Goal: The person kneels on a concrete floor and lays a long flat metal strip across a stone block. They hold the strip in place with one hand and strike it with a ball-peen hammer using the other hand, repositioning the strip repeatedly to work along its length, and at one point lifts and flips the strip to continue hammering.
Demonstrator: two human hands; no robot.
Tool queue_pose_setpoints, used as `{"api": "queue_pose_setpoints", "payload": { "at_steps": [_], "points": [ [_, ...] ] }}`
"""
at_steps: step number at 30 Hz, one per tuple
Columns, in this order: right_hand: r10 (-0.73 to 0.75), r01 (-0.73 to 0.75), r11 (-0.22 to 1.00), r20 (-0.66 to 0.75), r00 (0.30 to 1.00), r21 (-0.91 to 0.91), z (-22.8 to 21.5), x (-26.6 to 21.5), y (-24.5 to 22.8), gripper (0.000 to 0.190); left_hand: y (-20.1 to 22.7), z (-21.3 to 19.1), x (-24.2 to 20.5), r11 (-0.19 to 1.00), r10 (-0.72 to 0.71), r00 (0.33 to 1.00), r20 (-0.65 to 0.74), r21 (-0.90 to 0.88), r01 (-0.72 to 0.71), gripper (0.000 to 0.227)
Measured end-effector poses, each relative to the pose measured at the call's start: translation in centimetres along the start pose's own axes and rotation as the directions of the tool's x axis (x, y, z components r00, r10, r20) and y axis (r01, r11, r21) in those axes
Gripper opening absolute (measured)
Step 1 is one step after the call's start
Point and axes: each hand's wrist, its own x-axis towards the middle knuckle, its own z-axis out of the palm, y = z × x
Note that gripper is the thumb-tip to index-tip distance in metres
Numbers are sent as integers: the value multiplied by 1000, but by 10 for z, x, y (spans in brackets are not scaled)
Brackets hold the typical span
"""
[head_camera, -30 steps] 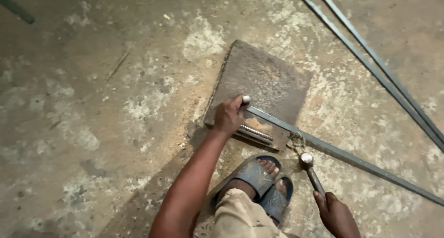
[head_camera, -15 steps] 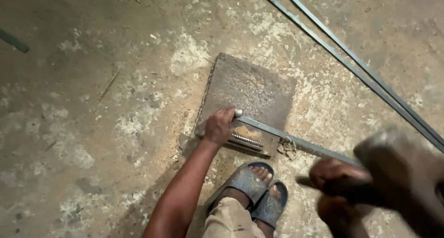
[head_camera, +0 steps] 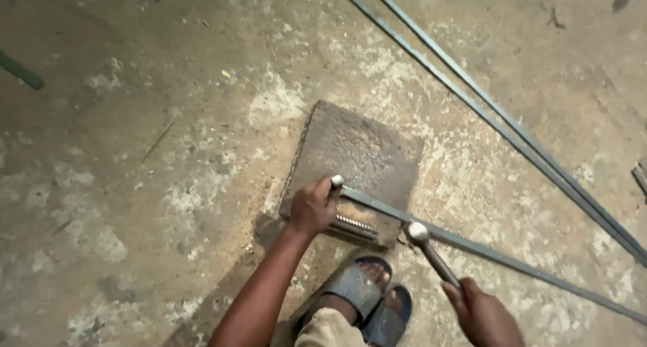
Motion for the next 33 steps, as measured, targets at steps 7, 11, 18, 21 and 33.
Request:
{"api": "queue_pose_setpoints", "payload": {
  "at_steps": [7, 11, 18, 21, 33],
  "points": [
    [120, -72, 955, 155, 981, -286, 77, 29, 114, 50, 14, -6, -47, 967, -80, 863, 499, 249, -54, 23],
    [107, -70, 969, 145, 984, -236, 82, 23, 115, 50, -1, 20, -80, 941, 75, 862, 501, 249, -227, 17],
    [120, -80, 968, 162, 979, -237, 29, 0, 66, 47, 25, 49, -9, 892, 242, 880, 409, 263, -368, 21],
    [120, -67, 962, 189, 975, -265, 8, 1, 54, 45, 19, 82, 16, 799, 358, 845, 397, 338, -497, 23],
    [146, -64, 959, 287, 947, -277, -12, -1, 40, 42, -54, -39, 93, 710, 209, 818, 536, 491, -504, 19]
  ]
}}
